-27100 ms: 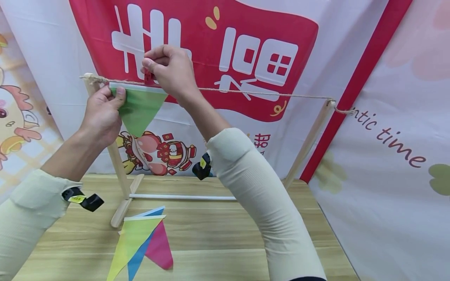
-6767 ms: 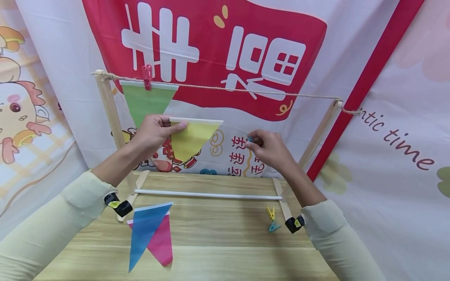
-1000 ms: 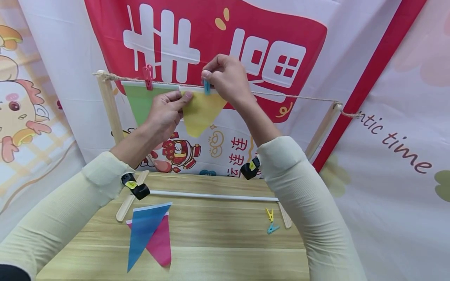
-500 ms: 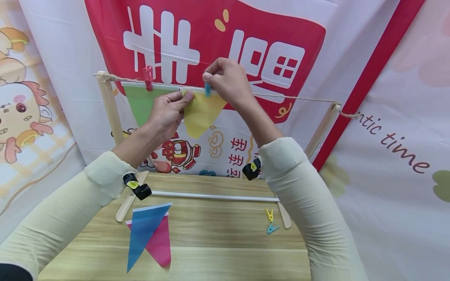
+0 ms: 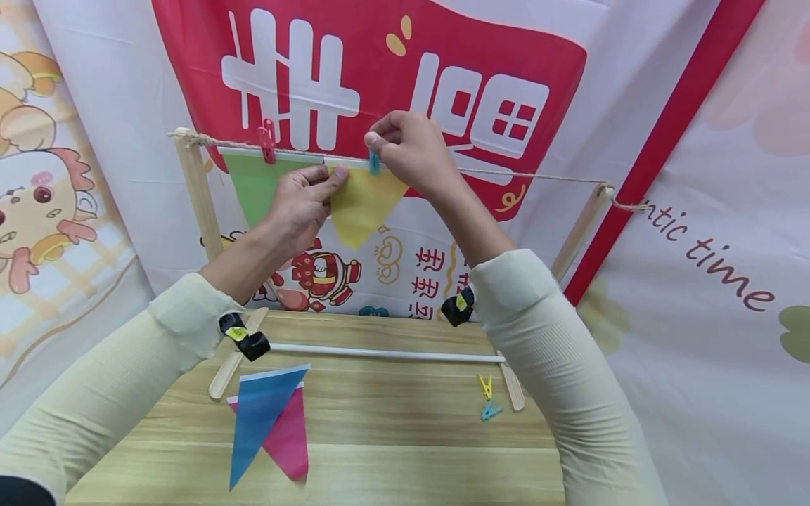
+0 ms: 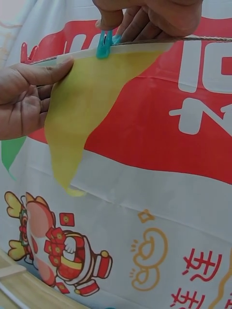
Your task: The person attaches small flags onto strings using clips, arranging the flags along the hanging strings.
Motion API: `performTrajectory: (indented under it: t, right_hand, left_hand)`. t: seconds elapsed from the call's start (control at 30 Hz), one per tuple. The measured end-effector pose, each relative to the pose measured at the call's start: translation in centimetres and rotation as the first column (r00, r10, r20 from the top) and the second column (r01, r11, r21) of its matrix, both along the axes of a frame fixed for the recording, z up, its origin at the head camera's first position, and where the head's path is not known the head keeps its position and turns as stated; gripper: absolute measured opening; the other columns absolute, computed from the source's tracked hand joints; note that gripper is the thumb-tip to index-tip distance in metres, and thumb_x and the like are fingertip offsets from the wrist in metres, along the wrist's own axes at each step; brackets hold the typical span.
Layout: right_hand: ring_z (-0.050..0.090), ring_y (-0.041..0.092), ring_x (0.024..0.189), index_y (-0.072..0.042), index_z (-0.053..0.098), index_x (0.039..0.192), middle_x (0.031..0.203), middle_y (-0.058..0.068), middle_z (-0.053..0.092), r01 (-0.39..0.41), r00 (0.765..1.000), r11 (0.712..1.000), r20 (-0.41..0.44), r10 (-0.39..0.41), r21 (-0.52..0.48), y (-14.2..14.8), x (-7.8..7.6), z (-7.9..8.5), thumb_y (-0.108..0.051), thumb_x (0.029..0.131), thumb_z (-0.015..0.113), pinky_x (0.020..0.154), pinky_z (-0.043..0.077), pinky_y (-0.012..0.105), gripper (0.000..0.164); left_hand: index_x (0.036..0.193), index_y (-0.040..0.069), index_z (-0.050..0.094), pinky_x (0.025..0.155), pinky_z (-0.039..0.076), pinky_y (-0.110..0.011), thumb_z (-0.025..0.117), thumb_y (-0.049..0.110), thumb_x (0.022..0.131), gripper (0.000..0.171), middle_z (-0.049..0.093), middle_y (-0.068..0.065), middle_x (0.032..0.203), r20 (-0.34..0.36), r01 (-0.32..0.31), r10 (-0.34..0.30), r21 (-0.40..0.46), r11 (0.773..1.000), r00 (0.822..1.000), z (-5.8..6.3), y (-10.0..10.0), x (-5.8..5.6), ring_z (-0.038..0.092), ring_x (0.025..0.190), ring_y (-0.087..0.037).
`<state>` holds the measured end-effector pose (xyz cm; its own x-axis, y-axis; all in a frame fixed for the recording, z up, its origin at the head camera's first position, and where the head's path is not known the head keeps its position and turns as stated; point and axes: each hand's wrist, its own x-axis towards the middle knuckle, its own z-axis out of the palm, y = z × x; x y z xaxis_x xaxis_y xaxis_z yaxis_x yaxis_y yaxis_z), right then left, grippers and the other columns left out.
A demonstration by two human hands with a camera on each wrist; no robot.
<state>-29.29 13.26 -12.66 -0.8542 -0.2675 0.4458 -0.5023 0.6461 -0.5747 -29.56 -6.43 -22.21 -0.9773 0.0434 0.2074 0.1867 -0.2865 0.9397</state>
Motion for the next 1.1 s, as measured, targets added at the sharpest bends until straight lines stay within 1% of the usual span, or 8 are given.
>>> performTrajectory:
  t: [0.23,0.37,0.6,0.8,0.93,1.1]
  right_hand:
    - [0.077,0.018,0.123,-0.012,0.073,0.147,0.139,0.005,0.080,-0.007,1.000,1.000,0.014,0.007,0.019,0.4,0.1,-0.1,-0.037,0.110,0.072,0.104,0.066,0.032,0.044]
    - [0.077,0.015,0.121,-0.014,0.074,0.146,0.138,0.004,0.081,0.013,1.000,1.000,0.006,-0.013,0.002,0.8,0.1,-0.1,-0.042,0.110,0.072,0.103,0.066,0.031,0.045]
    - [0.079,0.014,0.112,-0.015,0.080,0.136,0.128,0.003,0.082,-0.003,1.000,0.996,-0.021,0.001,-0.093,2.0,0.3,-0.7,-0.045,0.105,0.078,0.100,0.067,0.031,0.042]
    - [0.081,0.016,0.116,-0.015,0.080,0.136,0.130,0.004,0.083,-0.008,0.998,0.986,-0.055,-0.001,-0.166,3.1,0.6,-1.1,-0.043,0.104,0.080,0.102,0.068,0.032,0.043]
    - [0.081,0.015,0.116,-0.016,0.080,0.137,0.129,0.004,0.084,-0.003,0.996,0.975,-0.087,-0.017,-0.222,3.5,0.7,-1.2,-0.043,0.103,0.081,0.104,0.066,0.030,0.043]
    - [0.081,0.015,0.116,-0.014,0.079,0.136,0.130,0.005,0.083,-0.064,0.989,0.955,-0.148,0.022,-0.288,4.1,0.7,-1.6,-0.035,0.103,0.084,0.107,0.065,0.028,0.040]
  left_hand:
    - [0.150,0.009,0.071,0.122,0.058,-0.042,0.073,0.029,0.110,0.046,0.071,-0.009,0.150,-0.002,0.007,-0.008,-0.043,0.999,1.000,-0.2,-0.3,0.2,0.069,0.139,-0.026]
    - [0.151,0.010,0.070,0.122,0.058,-0.042,0.074,0.030,0.110,0.046,0.071,-0.009,0.151,-0.005,0.007,-0.007,-0.060,0.998,1.000,-0.4,-0.4,0.2,0.070,0.140,-0.026]
    - [0.153,0.008,0.068,0.123,0.057,-0.041,0.075,0.029,0.109,0.050,0.071,-0.012,0.151,-0.013,0.011,-0.012,-0.090,0.996,1.000,-0.7,-0.6,0.2,0.070,0.139,-0.027]
    - [0.149,0.006,0.071,0.123,0.057,-0.041,0.076,0.029,0.108,0.047,0.074,-0.014,0.146,-0.028,0.016,-0.019,-0.105,0.994,0.999,-1.0,-1.0,0.4,0.073,0.133,-0.027]
    - [0.146,0.005,0.072,0.122,0.058,-0.041,0.077,0.029,0.108,0.045,0.076,-0.014,0.142,-0.027,0.008,-0.011,-0.124,0.992,1.000,-1.3,-1.2,0.4,0.076,0.129,-0.027]
    - [0.147,0.006,0.071,0.123,0.057,-0.042,0.078,0.030,0.107,0.047,0.076,-0.014,0.144,-0.025,0.021,-0.025,-0.146,0.989,0.999,-1.8,-1.4,0.3,0.075,0.133,-0.029]
